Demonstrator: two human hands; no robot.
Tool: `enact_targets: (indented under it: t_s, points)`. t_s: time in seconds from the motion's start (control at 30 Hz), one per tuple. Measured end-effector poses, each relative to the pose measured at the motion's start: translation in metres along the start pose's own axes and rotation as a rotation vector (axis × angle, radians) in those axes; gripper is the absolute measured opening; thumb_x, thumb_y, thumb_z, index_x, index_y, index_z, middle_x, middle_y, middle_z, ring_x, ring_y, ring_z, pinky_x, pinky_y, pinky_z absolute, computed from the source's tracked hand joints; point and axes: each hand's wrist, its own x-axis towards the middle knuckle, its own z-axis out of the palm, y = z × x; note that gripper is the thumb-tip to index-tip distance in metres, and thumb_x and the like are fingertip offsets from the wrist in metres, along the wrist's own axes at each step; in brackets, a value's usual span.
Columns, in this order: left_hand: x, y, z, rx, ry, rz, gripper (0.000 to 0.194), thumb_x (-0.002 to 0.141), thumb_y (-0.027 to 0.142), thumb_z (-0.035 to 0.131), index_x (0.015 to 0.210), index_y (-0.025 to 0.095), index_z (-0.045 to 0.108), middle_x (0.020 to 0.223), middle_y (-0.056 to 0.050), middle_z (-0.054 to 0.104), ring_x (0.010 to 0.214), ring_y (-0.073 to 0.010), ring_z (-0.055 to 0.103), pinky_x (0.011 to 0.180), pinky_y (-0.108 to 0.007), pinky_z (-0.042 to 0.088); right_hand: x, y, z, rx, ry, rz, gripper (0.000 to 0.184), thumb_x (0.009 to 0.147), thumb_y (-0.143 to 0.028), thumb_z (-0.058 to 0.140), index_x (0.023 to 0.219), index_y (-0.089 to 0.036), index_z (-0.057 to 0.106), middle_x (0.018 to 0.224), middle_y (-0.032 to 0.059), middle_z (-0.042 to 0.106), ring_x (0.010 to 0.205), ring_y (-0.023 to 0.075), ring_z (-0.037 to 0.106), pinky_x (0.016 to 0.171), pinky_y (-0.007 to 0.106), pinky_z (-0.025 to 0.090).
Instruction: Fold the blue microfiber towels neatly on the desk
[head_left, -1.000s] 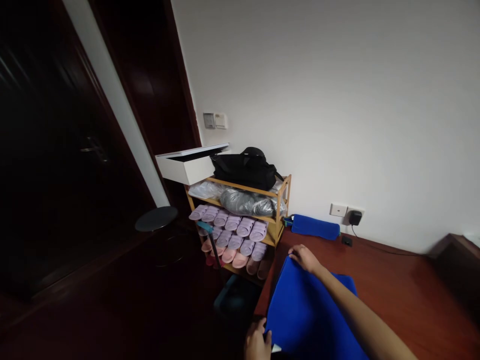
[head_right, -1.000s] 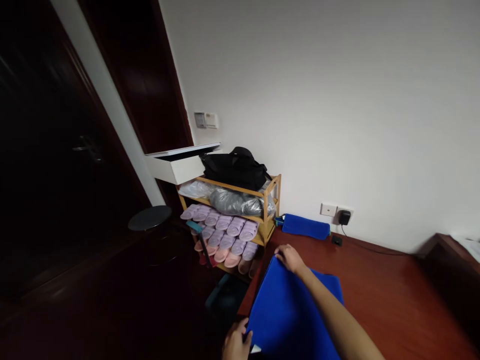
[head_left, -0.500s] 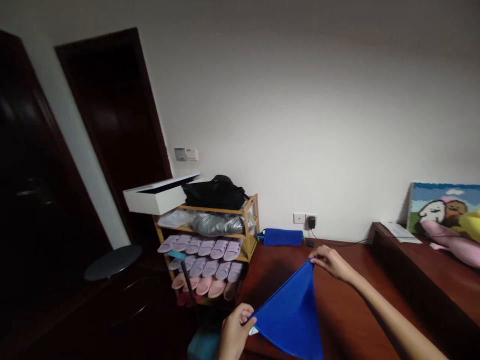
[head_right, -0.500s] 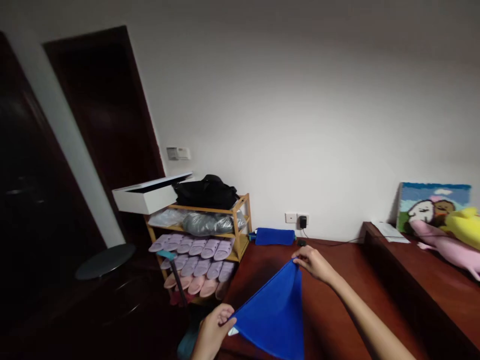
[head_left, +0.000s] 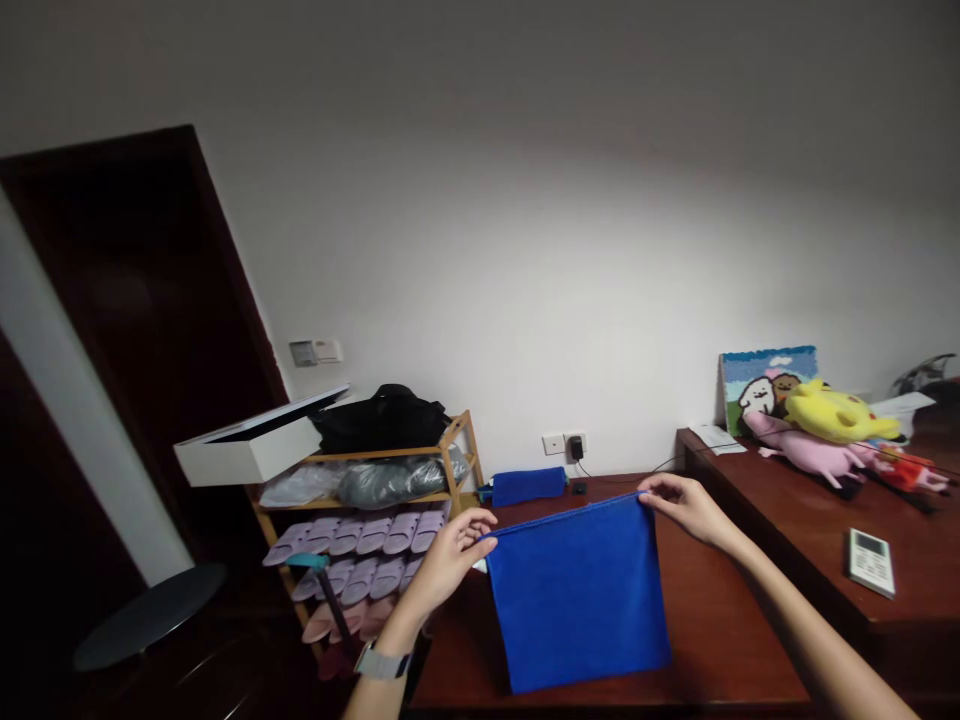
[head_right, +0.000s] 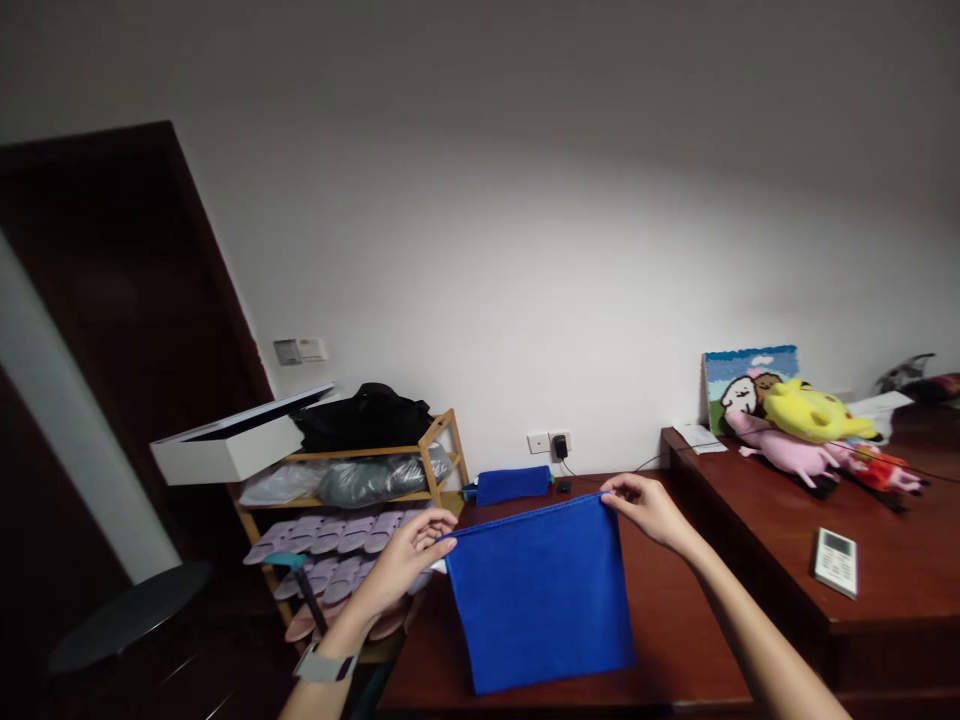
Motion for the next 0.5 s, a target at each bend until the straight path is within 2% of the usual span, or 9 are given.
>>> enact_targets:
  t_s: [0.07, 0.23, 0.37, 0.5]
  points:
    - [0.001, 0.003, 0.01, -0.009, -0.062, 0.018, 0.031, 0.082, 0.045, 0.079, 0.101, 0.022, 0.07, 0.09, 0.0, 0.066, 0.087, -0.0175, 0.063, 0.079, -0.029, 0.053, -0.009, 0.0, -0.01, -0.025, 0.006, 0.002, 0.045, 0.081, -0.065, 0.07, 0.092, -0.022, 0.076, 0.091, 0.0051, 0.078, 0.085, 0.021, 0.07, 0.078, 0.031, 0.056]
    - [-0.002, 0.019, 0.037, -0.006, -0.269, -0.021, 0.027, 0.086, 0.042, 0.076, 0.101, 0.021, 0.068, 0.084, 0.002, 0.061, 0.081, -0.015, 0.058, 0.076, -0.027, 0.05, -0.029, 0.015, -0.027, -0.022, -0.008, 0.162, 0.052, 0.079, -0.07, 0.068, 0.095, -0.02, 0.072, 0.076, 0.0015, 0.073, 0.054, 0.0151, 0.063, 0.053, 0.028, 0.051]
    - [-0.008, 0.04, 0.068, -0.012, -0.445, -0.017, 0.022, 0.086, 0.039, 0.074, 0.101, 0.022, 0.073, 0.1, -0.001, 0.064, 0.088, -0.0158, 0.061, 0.081, -0.028, 0.051, -0.041, 0.033, -0.04, 0.06, 0.096, 0.188, 0.053, 0.074, -0.07, 0.07, 0.094, -0.021, 0.068, 0.083, 0.0039, 0.075, 0.068, 0.02, 0.071, 0.065, 0.032, 0.059]
    - [-0.017, 0.053, 0.115, 0.019, -0.598, 0.053, 0.014, 0.085, 0.034, 0.076, 0.094, 0.025, 0.082, 0.1, -0.003, 0.066, 0.092, -0.0174, 0.064, 0.086, -0.029, 0.051, -0.044, 0.045, -0.061, -0.134, 0.249, 0.125, 0.04, 0.08, -0.064, 0.064, 0.088, -0.025, 0.065, 0.084, 0.0036, 0.075, 0.072, 0.021, 0.073, 0.07, 0.032, 0.059]
